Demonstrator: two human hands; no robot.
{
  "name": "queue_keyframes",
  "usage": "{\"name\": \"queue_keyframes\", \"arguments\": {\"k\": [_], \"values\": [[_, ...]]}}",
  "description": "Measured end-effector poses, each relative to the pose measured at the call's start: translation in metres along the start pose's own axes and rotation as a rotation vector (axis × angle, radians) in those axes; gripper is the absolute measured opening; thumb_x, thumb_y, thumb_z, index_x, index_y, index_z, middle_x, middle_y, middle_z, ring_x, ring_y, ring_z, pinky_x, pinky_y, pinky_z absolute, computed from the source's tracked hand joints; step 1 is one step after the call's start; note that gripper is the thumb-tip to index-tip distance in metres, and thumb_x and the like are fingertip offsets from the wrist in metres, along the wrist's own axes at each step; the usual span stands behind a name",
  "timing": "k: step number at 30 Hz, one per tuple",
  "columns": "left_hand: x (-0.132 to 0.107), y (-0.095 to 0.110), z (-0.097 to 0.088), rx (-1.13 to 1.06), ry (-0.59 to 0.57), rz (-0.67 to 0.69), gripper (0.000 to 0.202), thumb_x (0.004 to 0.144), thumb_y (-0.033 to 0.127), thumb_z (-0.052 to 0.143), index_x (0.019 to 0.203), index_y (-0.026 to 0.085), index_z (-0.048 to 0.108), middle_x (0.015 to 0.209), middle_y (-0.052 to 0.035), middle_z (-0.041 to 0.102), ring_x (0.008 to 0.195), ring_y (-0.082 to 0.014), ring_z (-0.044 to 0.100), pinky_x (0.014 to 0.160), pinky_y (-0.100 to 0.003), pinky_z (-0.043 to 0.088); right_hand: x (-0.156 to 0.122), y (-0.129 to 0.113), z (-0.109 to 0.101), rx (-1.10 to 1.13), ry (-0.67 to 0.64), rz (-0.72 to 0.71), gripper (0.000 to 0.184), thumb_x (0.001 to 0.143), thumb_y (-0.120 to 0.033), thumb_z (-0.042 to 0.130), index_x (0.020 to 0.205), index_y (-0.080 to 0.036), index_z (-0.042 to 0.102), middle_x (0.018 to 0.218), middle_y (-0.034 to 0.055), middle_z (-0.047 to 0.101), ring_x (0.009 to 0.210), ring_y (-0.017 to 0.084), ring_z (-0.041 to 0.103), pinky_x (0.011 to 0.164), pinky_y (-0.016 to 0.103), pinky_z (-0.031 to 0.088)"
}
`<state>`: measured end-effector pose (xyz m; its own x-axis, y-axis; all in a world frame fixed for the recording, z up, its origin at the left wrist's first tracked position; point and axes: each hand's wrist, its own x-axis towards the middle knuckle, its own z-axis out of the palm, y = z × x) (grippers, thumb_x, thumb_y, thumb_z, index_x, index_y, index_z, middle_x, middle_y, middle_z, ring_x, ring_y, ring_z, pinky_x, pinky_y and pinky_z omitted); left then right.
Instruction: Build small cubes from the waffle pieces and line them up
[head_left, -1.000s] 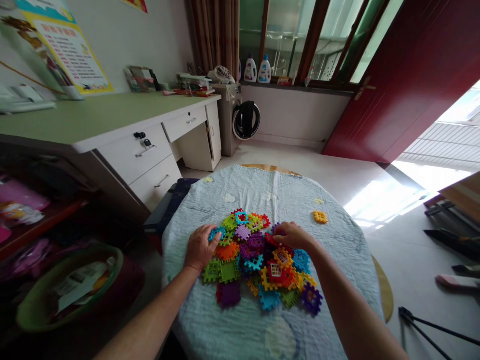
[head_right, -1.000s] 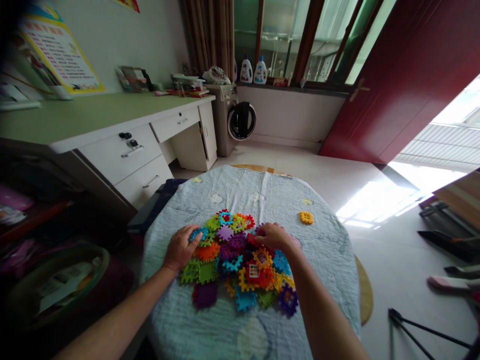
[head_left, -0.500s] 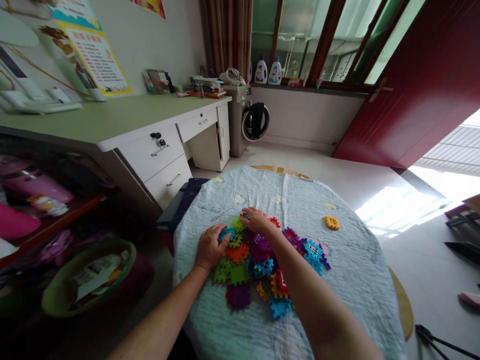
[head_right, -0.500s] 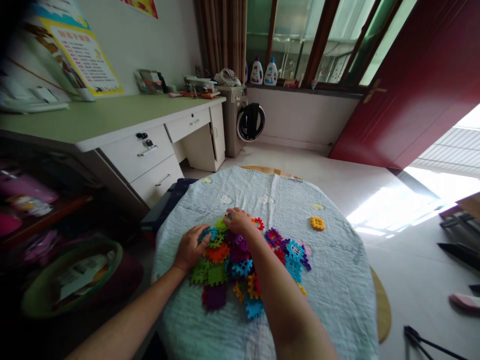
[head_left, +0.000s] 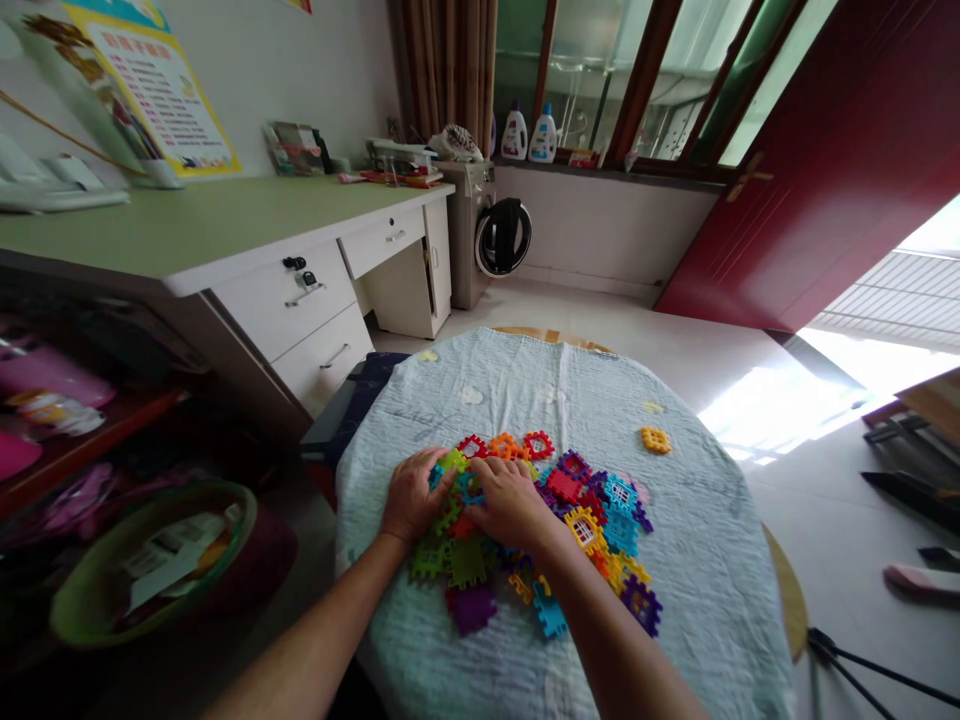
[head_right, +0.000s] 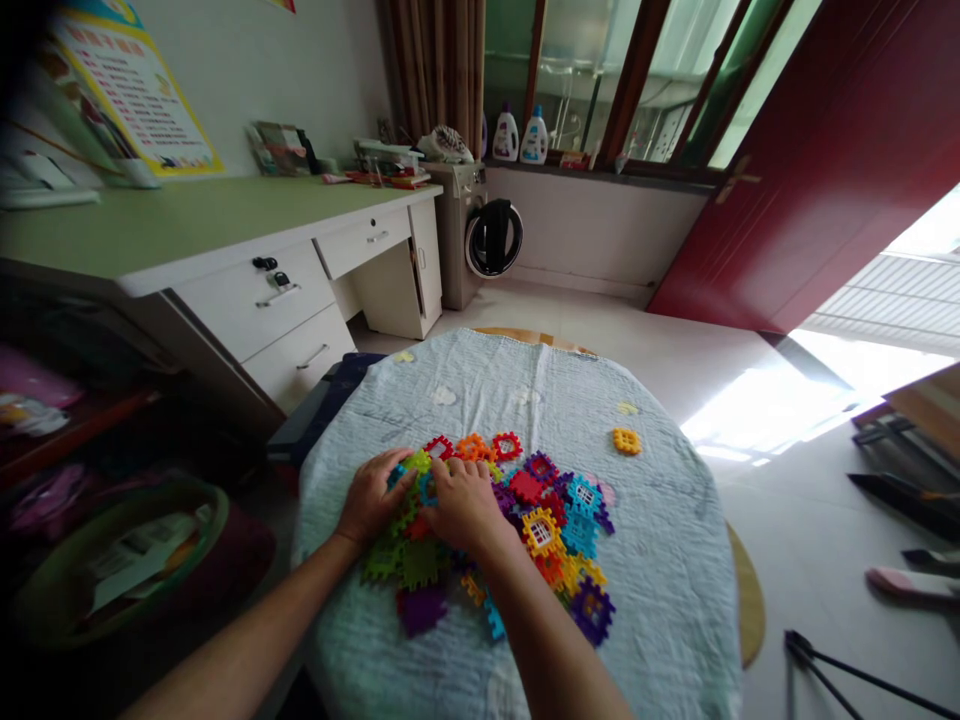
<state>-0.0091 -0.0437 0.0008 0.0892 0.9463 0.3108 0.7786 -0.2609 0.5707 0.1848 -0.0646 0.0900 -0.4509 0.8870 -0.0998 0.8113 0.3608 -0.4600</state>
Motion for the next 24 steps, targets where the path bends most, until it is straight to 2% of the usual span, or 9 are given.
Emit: {"name": "queue_keyframes", "arguments": {"k": [4, 7, 10, 12, 16, 18, 20, 22, 24], "values": [[0.000, 0.002, -0.001, -0.003, 0.006, -0.014, 0.043, 0.090, 0.050, 0.047, 0.114, 0.019, 0.066, 0.116, -0.0090, 0.071, 0.111, -0.0271, 0.064, 0.101, -0.046, 0.047, -0.016, 0.015, -0.016, 0.290, 0.087, -0.112, 0.036, 0.088, -0.026, 0.055, 0.124, -0.022, 0.062, 0.122, 0.0085, 0.068, 0.110, 0.021, 0.062, 0.097, 0.036, 0.045], [0.000, 0.003, 0.000, -0.001, 0.019, -0.014, 0.041, 0.089, 0.048, 0.048, 0.112, 0.020, 0.066, 0.115, -0.0087, 0.071, 0.111, -0.0265, 0.064, 0.101, -0.045, 0.047, -0.020, 0.042, -0.026, 0.407, 0.292, -0.003, 0.027, 0.091, -0.024, 0.049, 0.110, -0.021, 0.068, 0.102, 0.0061, 0.074, 0.092, 0.018, 0.066, 0.085, 0.031, 0.049], [0.000, 0.003, 0.000, -0.005, 0.025, -0.001, 0.040, 0.089, 0.049, 0.048, 0.111, 0.021, 0.067, 0.114, -0.0086, 0.072, 0.110, -0.0264, 0.064, 0.101, -0.045, 0.047, -0.019, 0.068, -0.029, 0.364, 0.419, 0.154, 0.027, 0.090, -0.024, 0.048, 0.104, -0.020, 0.070, 0.094, 0.0063, 0.074, 0.090, 0.020, 0.067, 0.085, 0.034, 0.049], [0.000, 0.002, 0.001, -0.006, 0.032, 0.005, 0.040, 0.090, 0.049, 0.048, 0.110, 0.021, 0.067, 0.114, -0.0085, 0.072, 0.110, -0.0264, 0.064, 0.101, -0.045, 0.047, -0.017, 0.077, -0.025, 0.302, 0.379, 0.193, 0.029, 0.085, -0.018, 0.050, 0.105, -0.020, 0.071, 0.101, 0.0076, 0.074, 0.098, 0.022, 0.066, 0.091, 0.036, 0.047], [0.000, 0.002, 0.001, -0.005, 0.037, 0.010, 0.038, 0.090, 0.049, 0.048, 0.110, 0.022, 0.067, 0.114, -0.0080, 0.072, 0.110, -0.0261, 0.064, 0.101, -0.044, 0.048, -0.011, 0.073, -0.010, 0.221, 0.232, 0.131, 0.043, 0.078, -0.009, 0.052, 0.116, -0.021, 0.069, 0.123, 0.0081, 0.069, 0.118, 0.023, 0.058, 0.105, 0.036, 0.039], [0.000, 0.002, 0.001, -0.003, 0.039, 0.010, 0.038, 0.091, 0.049, 0.048, 0.110, 0.022, 0.067, 0.114, -0.0080, 0.072, 0.110, -0.0259, 0.064, 0.101, -0.044, 0.047, -0.009, 0.069, -0.004, 0.233, 0.192, 0.121, 0.039, 0.078, -0.008, 0.050, 0.108, -0.021, 0.071, 0.116, 0.0065, 0.071, 0.113, 0.022, 0.060, 0.101, 0.033, 0.041], [-0.001, 0.002, 0.001, 0.000, 0.038, 0.009, 0.038, 0.091, 0.049, 0.048, 0.110, 0.022, 0.067, 0.115, -0.0084, 0.071, 0.110, -0.0260, 0.064, 0.101, -0.044, 0.047, -0.009, 0.071, 0.000, 0.288, 0.200, 0.151, 0.030, 0.079, -0.011, 0.049, 0.096, -0.021, 0.071, 0.099, 0.0051, 0.073, 0.098, 0.021, 0.064, 0.091, 0.030, 0.045], [-0.001, 0.002, 0.001, 0.004, 0.033, 0.008, 0.039, 0.091, 0.049, 0.047, 0.111, 0.021, 0.066, 0.115, -0.0087, 0.071, 0.111, -0.0263, 0.064, 0.101, -0.045, 0.048, -0.010, 0.080, 0.001, 0.380, 0.266, 0.206, 0.022, 0.080, -0.019, 0.051, 0.092, -0.020, 0.069, 0.083, 0.0034, 0.071, 0.083, 0.019, 0.064, 0.078, 0.028, 0.047], [-0.001, 0.002, 0.001, 0.010, 0.035, 0.006, 0.039, 0.091, 0.049, 0.047, 0.110, 0.021, 0.066, 0.115, -0.0087, 0.071, 0.111, -0.0266, 0.064, 0.101, -0.045, 0.048, -0.014, 0.094, 0.000, 0.467, 0.362, 0.260, 0.025, 0.082, -0.029, 0.052, 0.099, -0.019, 0.067, 0.075, 0.0014, 0.067, 0.072, 0.018, 0.061, 0.069, 0.027, 0.047]]}}
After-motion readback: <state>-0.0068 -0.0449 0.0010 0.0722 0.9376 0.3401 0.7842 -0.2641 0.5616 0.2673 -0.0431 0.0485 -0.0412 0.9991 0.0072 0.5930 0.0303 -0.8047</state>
